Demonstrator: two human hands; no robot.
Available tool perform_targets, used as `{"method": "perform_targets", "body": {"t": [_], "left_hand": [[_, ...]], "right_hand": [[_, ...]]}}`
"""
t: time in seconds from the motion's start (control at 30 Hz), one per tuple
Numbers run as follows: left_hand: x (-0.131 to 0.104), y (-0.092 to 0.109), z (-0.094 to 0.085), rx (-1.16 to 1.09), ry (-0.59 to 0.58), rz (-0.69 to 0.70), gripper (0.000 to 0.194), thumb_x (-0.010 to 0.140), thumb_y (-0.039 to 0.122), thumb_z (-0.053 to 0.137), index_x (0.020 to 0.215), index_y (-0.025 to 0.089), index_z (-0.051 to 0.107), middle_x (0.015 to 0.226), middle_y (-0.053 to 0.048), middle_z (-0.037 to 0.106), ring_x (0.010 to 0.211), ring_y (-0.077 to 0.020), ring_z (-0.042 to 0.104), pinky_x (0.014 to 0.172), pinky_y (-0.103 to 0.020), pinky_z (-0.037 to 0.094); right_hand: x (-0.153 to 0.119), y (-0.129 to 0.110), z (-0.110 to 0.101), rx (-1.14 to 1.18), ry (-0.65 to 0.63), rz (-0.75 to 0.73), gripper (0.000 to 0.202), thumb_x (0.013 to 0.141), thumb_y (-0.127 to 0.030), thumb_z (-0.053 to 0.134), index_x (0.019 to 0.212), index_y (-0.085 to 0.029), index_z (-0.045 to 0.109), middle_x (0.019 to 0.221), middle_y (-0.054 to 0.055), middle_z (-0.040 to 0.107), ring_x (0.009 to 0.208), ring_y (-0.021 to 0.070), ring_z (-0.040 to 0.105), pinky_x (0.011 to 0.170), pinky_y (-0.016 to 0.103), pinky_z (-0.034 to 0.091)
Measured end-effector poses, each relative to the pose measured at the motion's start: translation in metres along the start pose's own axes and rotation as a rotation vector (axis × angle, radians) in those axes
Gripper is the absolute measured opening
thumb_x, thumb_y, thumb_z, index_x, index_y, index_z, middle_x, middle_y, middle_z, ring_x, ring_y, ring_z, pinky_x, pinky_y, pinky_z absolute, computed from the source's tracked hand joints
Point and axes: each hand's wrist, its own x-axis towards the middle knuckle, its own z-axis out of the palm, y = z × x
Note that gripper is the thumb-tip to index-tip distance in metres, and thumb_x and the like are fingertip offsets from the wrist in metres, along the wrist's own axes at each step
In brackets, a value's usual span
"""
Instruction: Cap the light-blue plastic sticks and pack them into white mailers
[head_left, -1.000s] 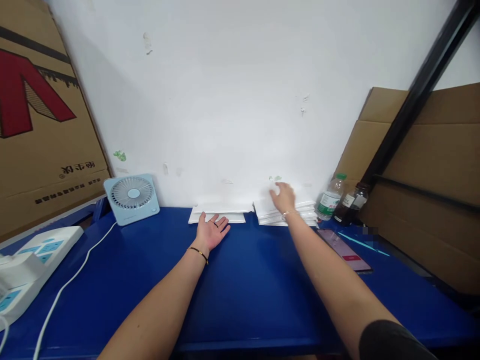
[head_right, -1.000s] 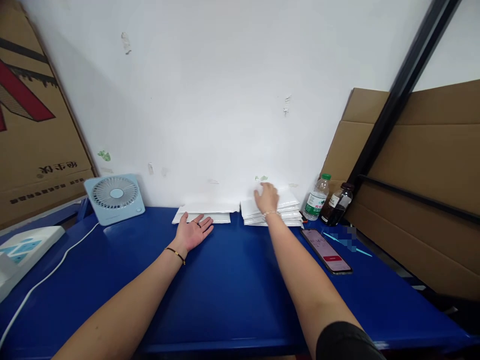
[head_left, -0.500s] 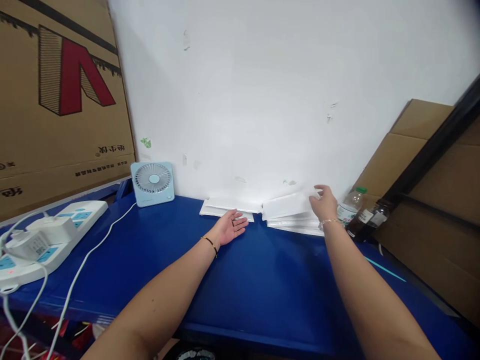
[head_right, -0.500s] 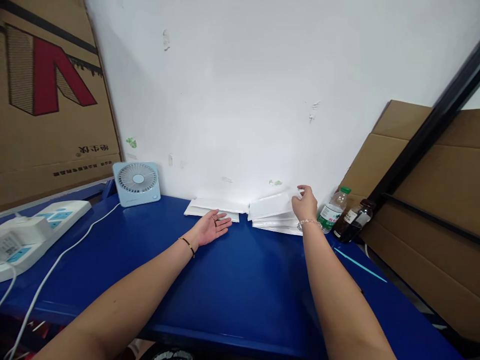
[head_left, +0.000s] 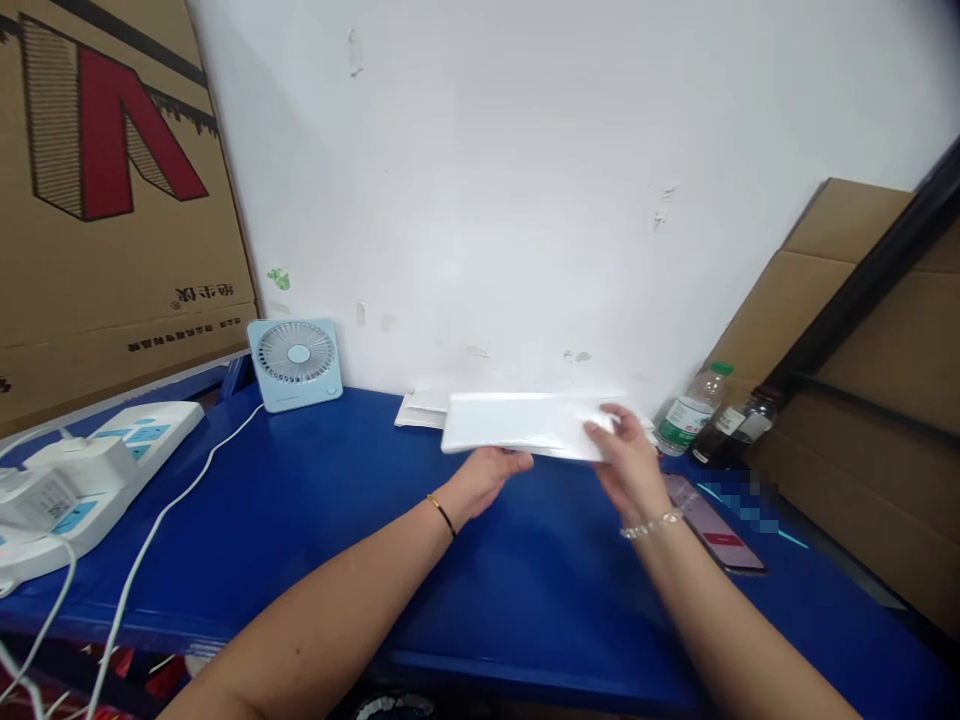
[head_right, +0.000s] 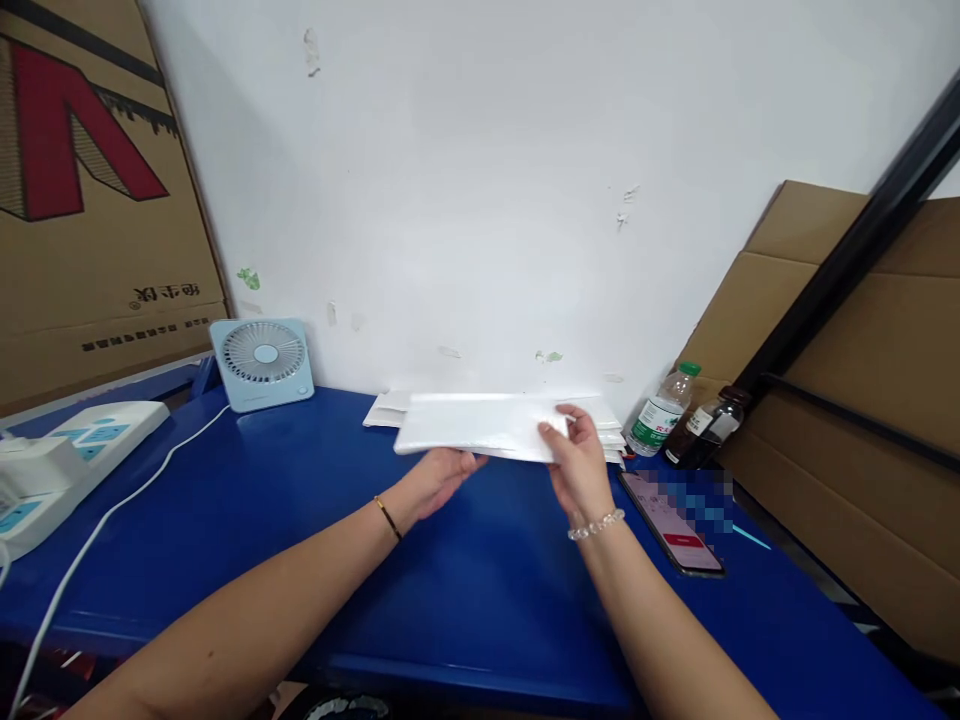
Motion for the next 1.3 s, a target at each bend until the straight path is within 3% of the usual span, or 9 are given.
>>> {"method": "perform_targets", "body": {"t": [0.13,0.27,0.43,0.53,0.7,0.9,1.0,1.17,1.3], "left_hand": [[0.007,0.02,-0.015,0.067,0.238,0.262,0.081,0.069,0.028,0.075,0.14,0.024,0.035,0.126,-0.008,0.057,0.126,-0.0232,0.043,0.109,-0.038,0.027],[0.006,0.032,-0.015,0.134,0.366,0.332,0.098,0.07,0.024,0.074,0.145,0.036,0.012,0.118,-0.003,0.06,0.12,-0.0207,0.049,0.103,-0.036,0.035],[0.003,0.041,-0.005,0.255,0.468,0.459,0.088,0.073,0.027,0.071,0.143,0.039,0.017,0.101,0.002,0.061,0.104,-0.014,0.058,0.101,-0.033,0.037],[0.002,0.051,-0.004,0.252,0.514,0.508,0.082,0.075,0.029,0.07,0.142,0.036,0.023,0.098,0.002,0.061,0.098,-0.0128,0.06,0.098,-0.033,0.039],[0.002,0.074,0.002,0.3,0.488,0.518,0.081,0.073,0.03,0.071,0.14,0.033,0.027,0.097,0.0,0.062,0.095,-0.0139,0.06,0.092,-0.031,0.042],[0.024,0.108,0.026,0.39,0.406,0.512,0.08,0.072,0.03,0.071,0.139,0.026,0.028,0.095,-0.002,0.062,0.091,-0.0159,0.061,0.092,-0.034,0.043],[0.037,0.121,0.039,0.441,0.375,0.525,0.079,0.073,0.03,0.07,0.139,0.024,0.027,0.097,-0.004,0.061,0.088,-0.0165,0.061,0.089,-0.035,0.044],[0.046,0.13,0.056,0.588,0.352,0.511,0.08,0.074,0.033,0.067,0.139,0.022,0.022,0.103,-0.005,0.06,0.091,-0.0177,0.061,0.089,-0.037,0.044],[0.048,0.137,0.062,0.739,0.314,0.519,0.076,0.075,0.035,0.063,0.138,0.022,0.022,0.106,-0.006,0.059,0.094,-0.0189,0.061,0.091,-0.041,0.043]], "right_hand": [[-0.007,0.038,-0.008,-0.056,-0.227,0.318,0.041,0.058,-0.032,0.078,0.09,-0.023,0.053,0.079,-0.003,0.052,0.055,0.0095,0.051,0.043,0.021,0.042],[-0.006,0.058,-0.014,-0.254,-0.445,0.389,0.038,0.062,-0.035,0.076,0.091,-0.021,0.056,0.078,-0.002,0.054,0.05,0.0075,0.048,0.039,0.02,0.037],[0.003,0.066,-0.026,-0.504,-0.376,0.26,0.038,0.068,-0.045,0.069,0.095,-0.02,0.059,0.079,-0.001,0.053,0.05,0.0078,0.048,0.042,0.022,0.038],[0.009,0.065,-0.033,-0.656,-0.272,0.119,0.036,0.072,-0.051,0.064,0.091,-0.02,0.062,0.088,0.002,0.058,0.06,0.011,0.052,0.056,0.026,0.045],[0.015,0.07,-0.035,-0.743,-0.211,0.007,0.038,0.078,-0.055,0.054,0.086,-0.02,0.063,0.092,0.005,0.06,0.075,0.018,0.056,0.072,0.032,0.046],[0.015,0.071,-0.032,-0.741,-0.242,-0.008,0.041,0.078,-0.057,0.053,0.086,-0.019,0.064,0.093,0.007,0.062,0.087,0.0228,0.057,0.083,0.037,0.044],[0.013,0.069,-0.033,-0.655,-0.369,-0.031,0.047,0.076,-0.056,0.057,0.108,-0.022,0.061,0.116,0.009,0.057,0.107,0.0247,0.053,0.094,0.039,0.04],[0.004,0.077,-0.024,-0.686,-0.72,-0.155,0.097,0.058,-0.055,0.075,0.14,-0.024,0.034,0.141,0.012,0.037,0.128,0.03,0.038,0.105,0.044,0.032],[-0.001,0.084,-0.008,-0.837,-0.758,-0.264,0.088,0.063,-0.061,0.068,0.138,-0.026,0.038,0.139,0.011,0.04,0.128,0.0299,0.037,0.106,0.046,0.029]]}}
